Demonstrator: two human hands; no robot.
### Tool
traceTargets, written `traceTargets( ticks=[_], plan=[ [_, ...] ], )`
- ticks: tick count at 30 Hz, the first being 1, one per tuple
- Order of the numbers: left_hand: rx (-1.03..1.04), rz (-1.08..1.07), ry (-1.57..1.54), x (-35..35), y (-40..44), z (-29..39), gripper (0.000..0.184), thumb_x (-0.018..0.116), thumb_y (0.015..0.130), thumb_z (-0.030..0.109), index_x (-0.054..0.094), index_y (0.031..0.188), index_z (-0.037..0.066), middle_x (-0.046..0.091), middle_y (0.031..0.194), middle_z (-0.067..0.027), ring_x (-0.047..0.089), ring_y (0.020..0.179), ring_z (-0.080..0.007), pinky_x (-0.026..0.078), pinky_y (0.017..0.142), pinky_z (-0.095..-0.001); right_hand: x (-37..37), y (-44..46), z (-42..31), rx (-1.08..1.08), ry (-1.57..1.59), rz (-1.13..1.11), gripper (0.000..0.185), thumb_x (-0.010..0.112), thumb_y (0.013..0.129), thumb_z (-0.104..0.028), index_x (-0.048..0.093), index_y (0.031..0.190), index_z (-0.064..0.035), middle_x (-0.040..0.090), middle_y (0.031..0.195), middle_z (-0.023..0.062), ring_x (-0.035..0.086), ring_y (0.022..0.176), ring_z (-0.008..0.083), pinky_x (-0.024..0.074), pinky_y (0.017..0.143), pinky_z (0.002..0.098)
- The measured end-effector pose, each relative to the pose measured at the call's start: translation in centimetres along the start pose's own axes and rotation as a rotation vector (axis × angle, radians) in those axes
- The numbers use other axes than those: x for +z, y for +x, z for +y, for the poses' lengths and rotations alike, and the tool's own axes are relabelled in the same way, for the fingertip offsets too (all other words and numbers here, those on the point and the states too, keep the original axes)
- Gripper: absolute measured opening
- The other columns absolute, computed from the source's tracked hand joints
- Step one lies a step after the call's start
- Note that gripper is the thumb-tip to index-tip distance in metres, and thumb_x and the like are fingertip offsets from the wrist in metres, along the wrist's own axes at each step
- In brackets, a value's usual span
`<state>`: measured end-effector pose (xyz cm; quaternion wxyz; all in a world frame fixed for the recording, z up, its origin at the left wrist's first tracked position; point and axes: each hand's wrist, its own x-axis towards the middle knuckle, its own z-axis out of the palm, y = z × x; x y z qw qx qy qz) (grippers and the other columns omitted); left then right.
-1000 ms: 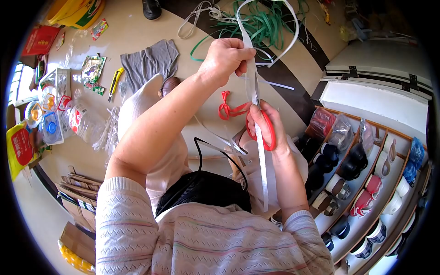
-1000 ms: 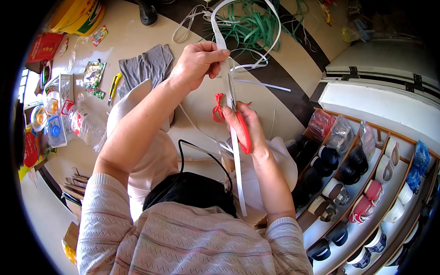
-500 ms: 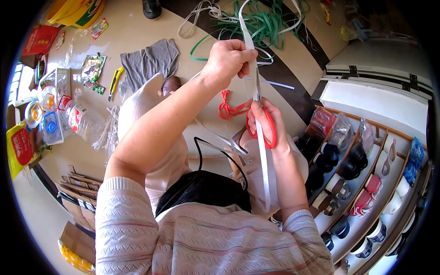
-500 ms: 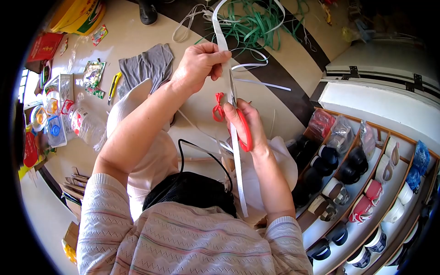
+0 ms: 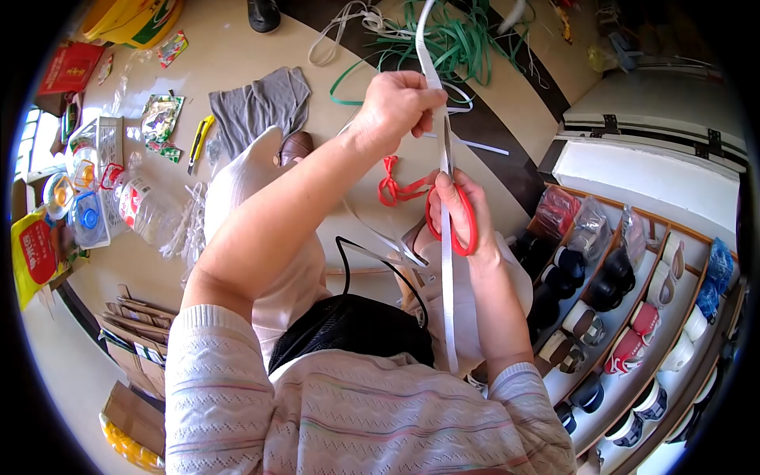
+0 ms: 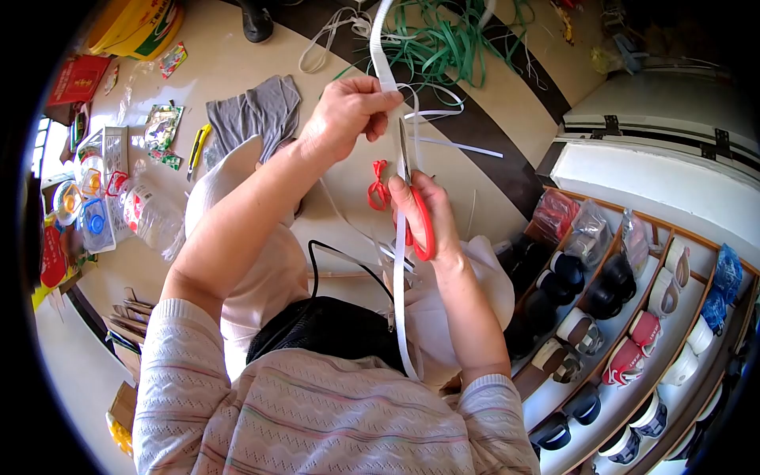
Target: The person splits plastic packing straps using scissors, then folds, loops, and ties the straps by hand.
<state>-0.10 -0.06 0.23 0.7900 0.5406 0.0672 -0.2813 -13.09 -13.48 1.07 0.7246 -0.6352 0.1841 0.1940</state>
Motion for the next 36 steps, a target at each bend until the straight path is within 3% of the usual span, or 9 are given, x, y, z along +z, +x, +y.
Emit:
traceTargets(
  ticks=[6, 9, 15, 22, 26, 36],
  plan=[
    [-0.018, 0.013, 0.019, -0.2, 0.1, 0.1, 0.016, 0.065, 0.079, 0.013, 0.059, 0.072, 0.0, 0.053, 0.055, -0.0031, 0.048, 0.042, -0.0097, 0.036, 0.039, -0.0229, 0.0, -0.2, -0.6, 0.007, -0.137, 0.009, 0.037, 0.06, 0.084, -0.042, 0.055, 0.081, -0.0058, 0.044, 0.056, -0.0047, 0.037, 0.045, 0.0027, 0.0284, 0.04, 0.0198],
    [0.013, 0.033, 0.02, -0.6, 0.5, 0.8, 0.017, 0.065, 0.079, 0.014, 0.059, 0.071, 0.001, 0.053, 0.055, -0.0032, 0.048, 0.042, -0.0096, 0.036, 0.039, -0.0227, -0.4, -0.1, 0.7, -0.033, -0.136, -0.013, 0.03, 0.057, 0.088, -0.033, 0.054, 0.087, -0.0033, 0.041, 0.055, -0.006, 0.035, 0.043, 0.0027, 0.0258, 0.038, 0.0184],
    [-0.002, 0.021, 0.027, -0.2, 0.2, 0.2, 0.018, 0.065, 0.079, 0.015, 0.059, 0.07, 0.001, 0.053, 0.055, -0.003, 0.047, 0.043, -0.0095, 0.035, 0.039, -0.0229, -0.6, 0.0, 0.1, 0.002, -0.033, -0.027, 0.031, 0.057, 0.089, -0.034, 0.054, 0.089, -0.003, 0.041, 0.055, -0.0058, 0.036, 0.043, 0.0029, 0.0266, 0.039, 0.0184],
    [-0.063, 0.021, 0.091, -0.4, 0.3, 0.5, 0.022, 0.066, 0.08, 0.017, 0.059, 0.07, -0.001, 0.052, 0.056, -0.0035, 0.046, 0.043, -0.0092, 0.035, 0.039, -0.0234, -0.3, 0.0, -0.3, 0.01, -0.143, 0.011, 0.034, 0.057, 0.088, -0.036, 0.054, 0.089, -0.0024, 0.043, 0.055, -0.0048, 0.037, 0.043, 0.0035, 0.0271, 0.039, 0.0187],
    [0.017, 0.108, 0.126, -0.7, 0.7, 1.1, 0.025, 0.064, 0.082, 0.02, 0.059, 0.072, -0.002, 0.053, 0.058, -0.0039, 0.046, 0.044, -0.0095, 0.036, 0.039, -0.0239, -0.7, -0.2, -0.1, 0.007, -0.151, -0.007, 0.034, 0.056, 0.088, -0.037, 0.054, 0.089, -0.0022, 0.043, 0.055, -0.0046, 0.037, 0.043, 0.0036, 0.0273, 0.04, 0.019],
    [-0.02, 0.017, 0.108, 0.0, 0.0, 0.0, 0.018, 0.065, 0.08, 0.013, 0.059, 0.074, -0.003, 0.054, 0.057, -0.0047, 0.047, 0.045, -0.0095, 0.035, 0.038, -0.0242, -0.7, 0.1, -0.8, 0.008, -0.148, 0.0, 0.036, 0.056, 0.088, -0.037, 0.054, 0.09, -0.0015, 0.043, 0.056, -0.0043, 0.038, 0.045, 0.004, 0.0282, 0.04, 0.0192]
  ],
)
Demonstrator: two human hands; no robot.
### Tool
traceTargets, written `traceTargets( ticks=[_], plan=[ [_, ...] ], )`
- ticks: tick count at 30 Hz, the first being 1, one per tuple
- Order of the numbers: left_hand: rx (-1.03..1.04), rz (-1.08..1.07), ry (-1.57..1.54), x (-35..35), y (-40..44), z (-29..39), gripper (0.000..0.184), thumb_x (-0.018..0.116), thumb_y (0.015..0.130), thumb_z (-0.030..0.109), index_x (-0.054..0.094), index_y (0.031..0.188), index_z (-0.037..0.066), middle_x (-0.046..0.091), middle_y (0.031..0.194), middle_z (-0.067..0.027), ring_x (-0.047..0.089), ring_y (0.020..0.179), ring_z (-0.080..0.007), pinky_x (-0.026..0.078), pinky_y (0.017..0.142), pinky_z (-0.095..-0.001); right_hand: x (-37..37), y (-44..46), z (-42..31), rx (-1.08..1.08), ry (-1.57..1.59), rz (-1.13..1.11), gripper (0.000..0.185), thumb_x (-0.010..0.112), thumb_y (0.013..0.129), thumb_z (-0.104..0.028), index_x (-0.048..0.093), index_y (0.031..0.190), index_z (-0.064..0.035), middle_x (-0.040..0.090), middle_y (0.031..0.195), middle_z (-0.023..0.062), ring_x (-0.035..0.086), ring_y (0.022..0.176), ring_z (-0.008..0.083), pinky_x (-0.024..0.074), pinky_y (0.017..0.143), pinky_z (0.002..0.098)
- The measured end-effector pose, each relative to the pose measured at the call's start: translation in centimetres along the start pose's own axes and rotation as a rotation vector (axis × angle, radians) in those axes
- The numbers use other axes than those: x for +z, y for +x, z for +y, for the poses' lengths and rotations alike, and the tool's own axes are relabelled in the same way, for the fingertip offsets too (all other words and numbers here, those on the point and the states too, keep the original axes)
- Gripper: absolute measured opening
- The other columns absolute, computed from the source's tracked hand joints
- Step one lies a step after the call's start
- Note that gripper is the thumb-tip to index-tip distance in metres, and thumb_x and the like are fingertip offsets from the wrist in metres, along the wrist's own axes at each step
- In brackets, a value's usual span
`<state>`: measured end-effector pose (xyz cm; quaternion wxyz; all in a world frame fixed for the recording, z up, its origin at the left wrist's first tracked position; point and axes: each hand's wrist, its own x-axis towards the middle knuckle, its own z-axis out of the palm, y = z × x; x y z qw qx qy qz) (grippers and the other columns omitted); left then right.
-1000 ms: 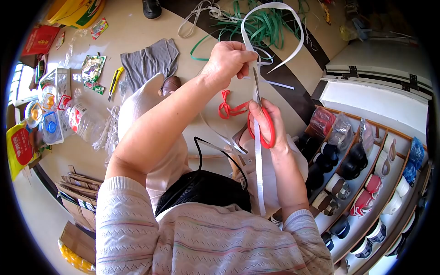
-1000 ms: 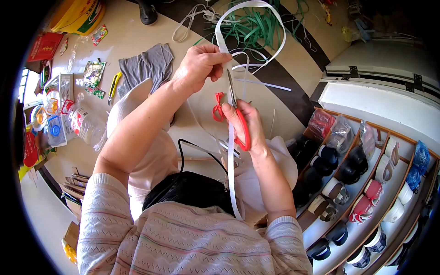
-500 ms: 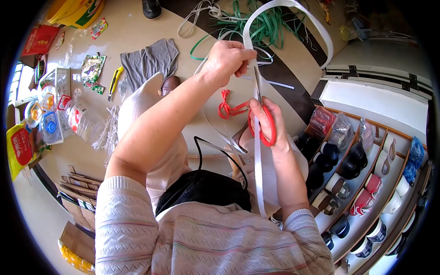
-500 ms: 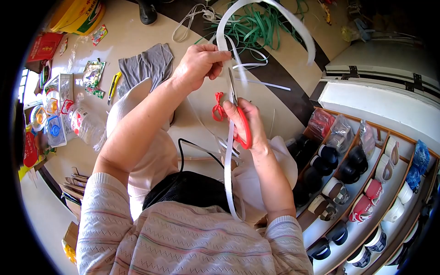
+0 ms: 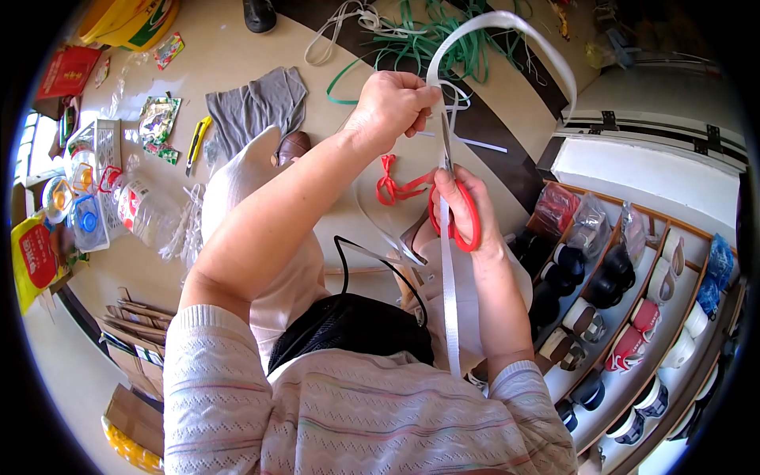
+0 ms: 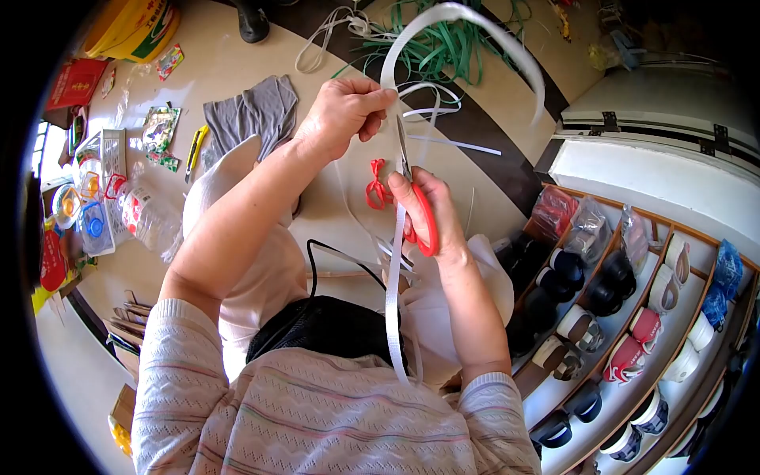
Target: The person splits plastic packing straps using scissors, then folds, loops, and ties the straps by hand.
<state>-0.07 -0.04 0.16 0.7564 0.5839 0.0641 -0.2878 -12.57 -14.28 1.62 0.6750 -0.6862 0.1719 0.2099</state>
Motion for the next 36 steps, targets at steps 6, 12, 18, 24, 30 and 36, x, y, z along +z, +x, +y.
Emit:
traceTargets(
  ticks=[6, 12, 18, 24, 30, 36],
  plan=[
    [0.05, 0.033, -0.038, -0.4, 0.4, 0.5, 0.016, 0.064, 0.08, 0.011, 0.058, 0.074, -0.002, 0.054, 0.057, -0.0044, 0.047, 0.045, -0.0096, 0.036, 0.038, -0.0237, 0.1, -0.3, 0.4, 0.02, -0.03, -0.009, 0.037, 0.055, 0.089, -0.038, 0.054, 0.091, -0.0008, 0.044, 0.056, -0.0039, 0.039, 0.045, 0.0044, 0.0295, 0.04, 0.02],
    [0.026, -0.027, 0.035, 0.2, -0.2, -0.3, 0.014, 0.065, 0.077, 0.008, 0.057, 0.072, -0.001, 0.054, 0.059, -0.0042, 0.051, 0.045, -0.0103, 0.038, 0.038, -0.0234, 0.3, 0.4, 0.6, -0.031, 0.13, -0.019, 0.035, 0.054, 0.09, -0.036, 0.053, 0.093, -0.0005, 0.043, 0.054, -0.003, 0.038, 0.042, 0.0053, 0.0287, 0.038, 0.0199],
    [-0.004, -0.05, -0.021, 0.1, -0.3, -0.2, 0.016, 0.063, 0.076, 0.012, 0.057, 0.071, -0.003, 0.056, 0.054, -0.006, 0.053, 0.045, -0.0106, 0.042, 0.04, -0.0238, 1.0, -0.1, -0.2, -0.003, 0.134, 0.021, 0.04, 0.058, 0.086, -0.043, 0.052, 0.08, -0.0038, 0.049, 0.058, -0.0014, 0.039, 0.042, 0.0037, 0.027, 0.038, 0.0191],
    [0.056, 0.047, 0.156, -0.5, 0.3, 1.2, 0.018, 0.064, 0.08, 0.015, 0.06, 0.074, -0.001, 0.054, 0.057, -0.0045, 0.051, 0.046, -0.0096, 0.039, 0.04, -0.0237, 0.9, -0.4, 1.1, 0.043, 0.131, -0.02, 0.035, 0.057, 0.087, -0.04, 0.052, 0.081, -0.0052, 0.045, 0.055, -0.0038, 0.036, 0.04, 0.0032, 0.0247, 0.037, 0.0199],
    [0.044, 0.002, 0.069, -0.2, 0.1, 0.4, 0.018, 0.064, 0.08, 0.013, 0.058, 0.073, -0.002, 0.054, 0.057, -0.0048, 0.051, 0.046, -0.0105, 0.039, 0.04, -0.0237, 0.5, -0.2, 1.0, 0.023, 0.116, -0.082, 0.038, 0.053, 0.09, -0.038, 0.051, 0.095, -0.0008, 0.043, 0.057, -0.0013, 0.041, 0.047, 0.0067, 0.0329, 0.043, 0.0208],
    [0.021, -0.004, 0.029, -0.1, -0.2, 0.6, 0.016, 0.065, 0.08, 0.011, 0.057, 0.075, -0.002, 0.054, 0.058, -0.0052, 0.052, 0.046, -0.0114, 0.039, 0.039, -0.0242, 0.8, -0.2, 1.0, 0.005, 0.164, -0.061, 0.037, 0.054, 0.089, -0.038, 0.051, 0.094, -0.0011, 0.042, 0.057, -0.0018, 0.04, 0.047, 0.0063, 0.0314, 0.043, 0.0204]
  ],
)
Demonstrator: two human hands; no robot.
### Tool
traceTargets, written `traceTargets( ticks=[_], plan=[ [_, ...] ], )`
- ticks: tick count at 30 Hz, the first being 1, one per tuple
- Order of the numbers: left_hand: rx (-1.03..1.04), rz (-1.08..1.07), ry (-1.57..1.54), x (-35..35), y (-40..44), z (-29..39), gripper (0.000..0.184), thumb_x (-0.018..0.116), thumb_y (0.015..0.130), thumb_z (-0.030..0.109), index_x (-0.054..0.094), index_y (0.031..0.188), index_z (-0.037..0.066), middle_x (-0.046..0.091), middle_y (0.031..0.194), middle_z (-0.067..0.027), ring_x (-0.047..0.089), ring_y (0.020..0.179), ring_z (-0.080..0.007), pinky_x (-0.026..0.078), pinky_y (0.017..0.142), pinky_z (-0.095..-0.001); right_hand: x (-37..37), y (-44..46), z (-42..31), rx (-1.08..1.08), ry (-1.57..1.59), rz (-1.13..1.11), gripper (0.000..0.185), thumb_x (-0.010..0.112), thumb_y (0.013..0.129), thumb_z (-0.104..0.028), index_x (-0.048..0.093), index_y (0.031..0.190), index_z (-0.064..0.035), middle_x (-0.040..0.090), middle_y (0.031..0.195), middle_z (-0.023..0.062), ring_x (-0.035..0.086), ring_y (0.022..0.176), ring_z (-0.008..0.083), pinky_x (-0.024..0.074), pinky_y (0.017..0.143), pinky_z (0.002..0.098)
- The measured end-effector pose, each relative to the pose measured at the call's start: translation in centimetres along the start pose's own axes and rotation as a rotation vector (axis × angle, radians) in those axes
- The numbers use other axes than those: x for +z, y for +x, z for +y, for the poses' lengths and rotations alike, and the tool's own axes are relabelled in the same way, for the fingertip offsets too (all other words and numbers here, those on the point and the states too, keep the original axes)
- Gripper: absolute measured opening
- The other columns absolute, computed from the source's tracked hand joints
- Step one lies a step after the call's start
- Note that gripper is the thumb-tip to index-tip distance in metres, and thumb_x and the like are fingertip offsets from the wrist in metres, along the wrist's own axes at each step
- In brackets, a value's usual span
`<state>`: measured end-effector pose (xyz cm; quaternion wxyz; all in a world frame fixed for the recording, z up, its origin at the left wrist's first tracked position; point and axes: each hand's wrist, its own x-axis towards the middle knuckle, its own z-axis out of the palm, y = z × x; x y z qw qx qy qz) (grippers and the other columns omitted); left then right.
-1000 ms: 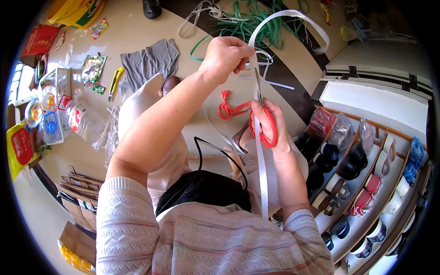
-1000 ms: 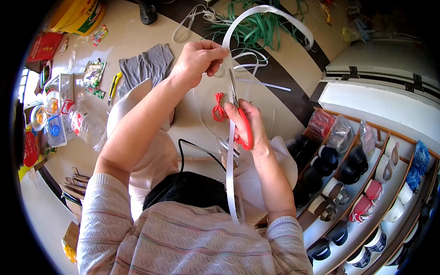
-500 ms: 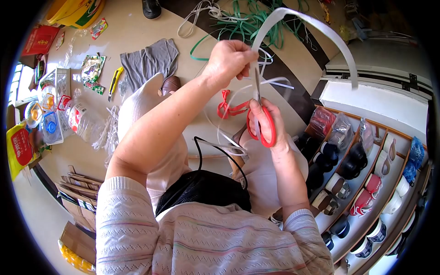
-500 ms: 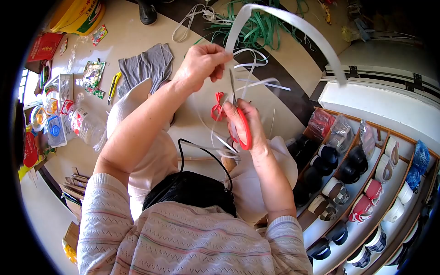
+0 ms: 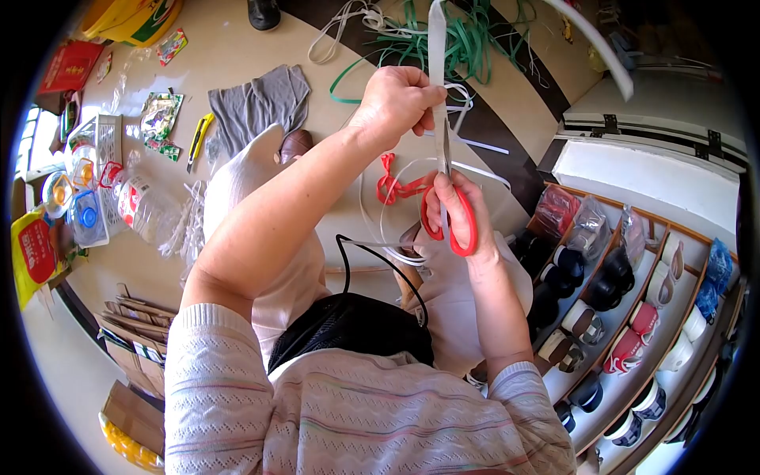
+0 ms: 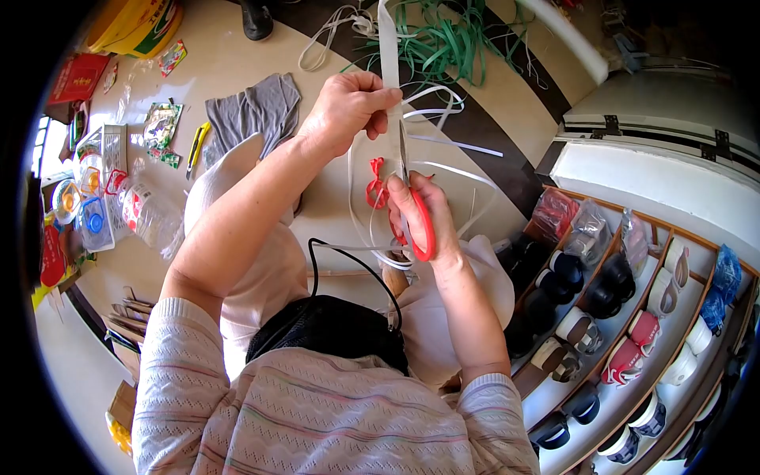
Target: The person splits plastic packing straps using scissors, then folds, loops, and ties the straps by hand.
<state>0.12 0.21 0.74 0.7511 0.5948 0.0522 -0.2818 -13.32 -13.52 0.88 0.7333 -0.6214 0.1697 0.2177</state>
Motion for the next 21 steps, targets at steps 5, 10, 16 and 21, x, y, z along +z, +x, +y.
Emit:
traceTargets(
  ticks=[5, 10, 16, 21],
  plan=[
    [0.011, 0.008, -0.018, 0.0, 0.2, -0.6, 0.016, 0.063, 0.079, 0.011, 0.057, 0.072, -0.002, 0.056, 0.055, -0.0068, 0.052, 0.043, -0.0115, 0.042, 0.04, -0.0237, 0.1, -0.4, -0.5, 0.064, -0.031, 0.036, 0.036, 0.057, 0.087, -0.038, 0.052, 0.091, -0.0025, 0.04, 0.056, -0.0039, 0.037, 0.045, 0.0044, 0.0288, 0.04, 0.0189],
    [0.013, 0.01, -0.04, 0.0, 0.1, -0.8, 0.017, 0.062, 0.078, 0.012, 0.057, 0.069, -0.001, 0.057, 0.054, -0.0072, 0.053, 0.043, -0.0113, 0.043, 0.041, -0.0234, 0.3, -0.3, -0.4, 0.045, -0.018, 0.035, 0.035, 0.058, 0.087, -0.038, 0.053, 0.089, -0.0032, 0.04, 0.055, -0.0046, 0.036, 0.043, 0.0042, 0.0291, 0.039, 0.0188],
    [-0.033, 0.014, -0.043, 0.2, 0.0, -0.8, 0.016, 0.063, 0.078, 0.011, 0.058, 0.071, -0.002, 0.055, 0.054, -0.0063, 0.052, 0.044, -0.0112, 0.042, 0.041, -0.0236, 0.7, 0.0, -0.2, 0.035, 0.056, 0.053, 0.035, 0.059, 0.086, -0.039, 0.053, 0.083, -0.0043, 0.041, 0.056, -0.0064, 0.035, 0.043, 0.0018, 0.0248, 0.038, 0.0188],
    [-0.005, 0.078, -0.026, 0.0, 0.3, 0.1, 0.017, 0.064, 0.079, 0.012, 0.057, 0.073, -0.002, 0.053, 0.053, -0.0057, 0.048, 0.042, -0.0118, 0.036, 0.038, -0.0243, 0.6, -0.4, 0.5, 0.036, -0.014, 0.081, 0.033, 0.06, 0.086, -0.036, 0.053, 0.08, -0.005, 0.041, 0.057, -0.0071, 0.034, 0.046, 0.0025, 0.0246, 0.041, 0.0192]
  ],
)
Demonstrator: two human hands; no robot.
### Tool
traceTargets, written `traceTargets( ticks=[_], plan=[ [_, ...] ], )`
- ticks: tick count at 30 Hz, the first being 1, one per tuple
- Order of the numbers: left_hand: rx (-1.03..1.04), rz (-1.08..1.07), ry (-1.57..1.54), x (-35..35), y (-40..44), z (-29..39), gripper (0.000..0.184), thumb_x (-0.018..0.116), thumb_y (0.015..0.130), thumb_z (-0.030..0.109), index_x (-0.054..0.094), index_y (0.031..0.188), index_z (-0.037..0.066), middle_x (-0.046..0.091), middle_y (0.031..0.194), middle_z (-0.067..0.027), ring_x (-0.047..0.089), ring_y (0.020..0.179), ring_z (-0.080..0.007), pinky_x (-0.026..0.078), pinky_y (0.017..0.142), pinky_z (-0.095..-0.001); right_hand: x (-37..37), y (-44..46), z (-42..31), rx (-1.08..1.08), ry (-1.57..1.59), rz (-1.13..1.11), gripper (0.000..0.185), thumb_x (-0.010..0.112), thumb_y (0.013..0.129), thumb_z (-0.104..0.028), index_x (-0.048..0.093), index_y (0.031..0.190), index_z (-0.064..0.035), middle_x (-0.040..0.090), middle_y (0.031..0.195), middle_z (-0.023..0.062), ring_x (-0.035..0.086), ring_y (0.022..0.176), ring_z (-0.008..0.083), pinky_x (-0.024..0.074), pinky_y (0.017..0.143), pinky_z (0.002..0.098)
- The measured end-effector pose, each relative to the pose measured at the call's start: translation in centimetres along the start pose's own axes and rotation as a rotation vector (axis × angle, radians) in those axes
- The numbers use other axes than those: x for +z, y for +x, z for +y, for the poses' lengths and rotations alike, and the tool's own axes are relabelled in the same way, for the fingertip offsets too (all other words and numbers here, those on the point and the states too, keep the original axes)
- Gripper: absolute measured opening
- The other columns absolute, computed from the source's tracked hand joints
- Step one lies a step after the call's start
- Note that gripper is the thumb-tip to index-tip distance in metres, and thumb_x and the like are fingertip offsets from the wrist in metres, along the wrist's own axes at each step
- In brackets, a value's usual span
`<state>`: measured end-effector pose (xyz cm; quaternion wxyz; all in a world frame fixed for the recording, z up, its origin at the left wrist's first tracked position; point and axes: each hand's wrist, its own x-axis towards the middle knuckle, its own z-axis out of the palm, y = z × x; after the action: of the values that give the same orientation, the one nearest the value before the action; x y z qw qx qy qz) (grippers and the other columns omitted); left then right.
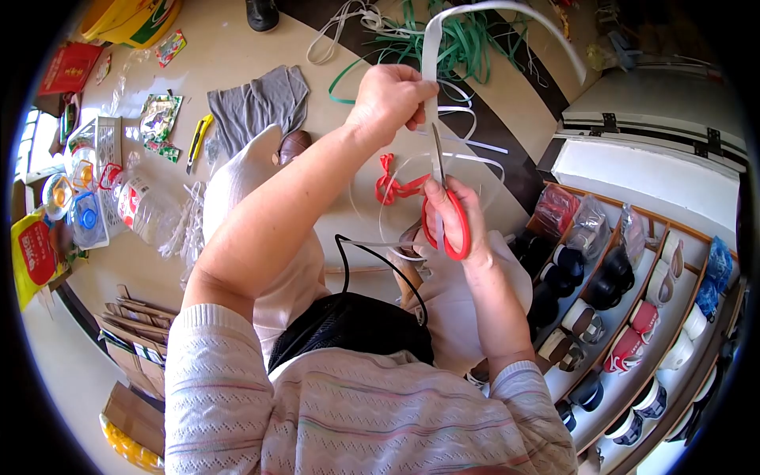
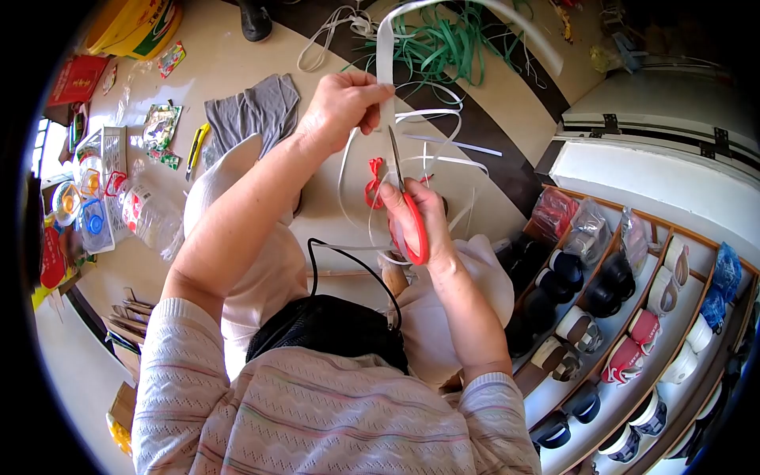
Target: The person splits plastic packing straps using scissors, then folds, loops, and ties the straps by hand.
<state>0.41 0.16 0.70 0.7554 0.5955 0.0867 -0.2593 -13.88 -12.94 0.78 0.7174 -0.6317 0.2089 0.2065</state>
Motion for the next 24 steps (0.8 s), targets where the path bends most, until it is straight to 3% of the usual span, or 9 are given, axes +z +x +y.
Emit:
traceTargets(
  ticks=[3, 6, 9, 12, 17, 18, 24],
  plan=[
    [0.024, -0.018, 0.03, -0.3, 0.2, 0.0, 0.017, 0.063, 0.08, 0.012, 0.057, 0.072, -0.001, 0.053, 0.053, -0.0055, 0.049, 0.042, -0.0116, 0.037, 0.038, -0.0242, -0.1, 0.1, 0.4, -0.054, -0.013, 0.004, 0.033, 0.06, 0.087, -0.036, 0.054, 0.078, -0.0051, 0.042, 0.057, -0.007, 0.036, 0.047, 0.003, 0.0252, 0.042, 0.0193],
    [0.03, -0.06, 0.04, 0.2, -0.4, -0.7, 0.015, 0.062, 0.078, 0.011, 0.057, 0.07, -0.001, 0.054, 0.052, -0.0061, 0.05, 0.042, -0.0113, 0.04, 0.039, -0.0242, -0.5, 0.3, 0.4, -0.028, 0.022, -0.049, 0.033, 0.057, 0.088, -0.035, 0.052, 0.091, -0.0023, 0.043, 0.056, -0.0041, 0.038, 0.046, 0.0035, 0.0283, 0.041, 0.0187],
    [0.001, -0.086, 0.043, 0.4, -0.5, -0.9, 0.015, 0.062, 0.076, 0.011, 0.057, 0.069, -0.002, 0.055, 0.052, -0.0066, 0.052, 0.043, -0.0114, 0.042, 0.04, -0.0242, 0.0, 0.3, -0.7, -0.019, 0.022, -0.031, 0.034, 0.055, 0.089, -0.036, 0.052, 0.091, -0.0024, 0.042, 0.055, -0.0041, 0.036, 0.044, 0.0038, 0.0279, 0.04, 0.0188],
    [-0.031, -0.079, 0.02, 0.3, -0.5, -0.9, 0.016, 0.062, 0.076, 0.011, 0.057, 0.068, -0.002, 0.056, 0.053, -0.0076, 0.052, 0.043, -0.0117, 0.042, 0.039, -0.024, 0.3, 0.4, -0.7, -0.034, 0.059, -0.018, 0.033, 0.056, 0.088, -0.037, 0.051, 0.08, -0.0059, 0.04, 0.053, -0.0066, 0.033, 0.038, 0.0025, 0.0261, 0.036, 0.0192],
    [0.011, -0.005, 0.035, 0.1, -0.2, -0.1, 0.016, 0.062, 0.075, 0.011, 0.058, 0.07, -0.003, 0.056, 0.053, -0.0077, 0.052, 0.042, -0.0114, 0.041, 0.038, -0.024, 0.3, 0.0, -0.3, -0.003, -0.003, -0.007, 0.035, 0.057, 0.087, -0.039, 0.051, 0.079, -0.0058, 0.039, 0.052, -0.0067, 0.034, 0.039, 0.0027, 0.0263, 0.036, 0.0192],
    [0.022, 0.008, 0.047, 0.0, 0.1, 0.1, 0.018, 0.063, 0.08, 0.015, 0.058, 0.073, -0.001, 0.053, 0.053, -0.0056, 0.049, 0.043, -0.0103, 0.037, 0.038, -0.0236, 0.3, 0.0, 0.0, 0.014, -0.006, 0.0, 0.036, 0.057, 0.087, -0.04, 0.051, 0.079, -0.0056, 0.039, 0.052, -0.0065, 0.034, 0.039, 0.0028, 0.0262, 0.036, 0.0192],
    [0.012, -0.068, 0.055, 0.3, 0.0, -0.8, 0.016, 0.063, 0.078, 0.012, 0.058, 0.072, -0.002, 0.054, 0.053, -0.0051, 0.05, 0.043, -0.0105, 0.038, 0.037, -0.0241, 0.5, 0.2, -0.8, -0.024, 0.056, -0.004, 0.037, 0.059, 0.086, -0.04, 0.051, 0.079, -0.0046, 0.042, 0.054, -0.0054, 0.035, 0.041, 0.0028, 0.0263, 0.036, 0.0198]
  ],
)
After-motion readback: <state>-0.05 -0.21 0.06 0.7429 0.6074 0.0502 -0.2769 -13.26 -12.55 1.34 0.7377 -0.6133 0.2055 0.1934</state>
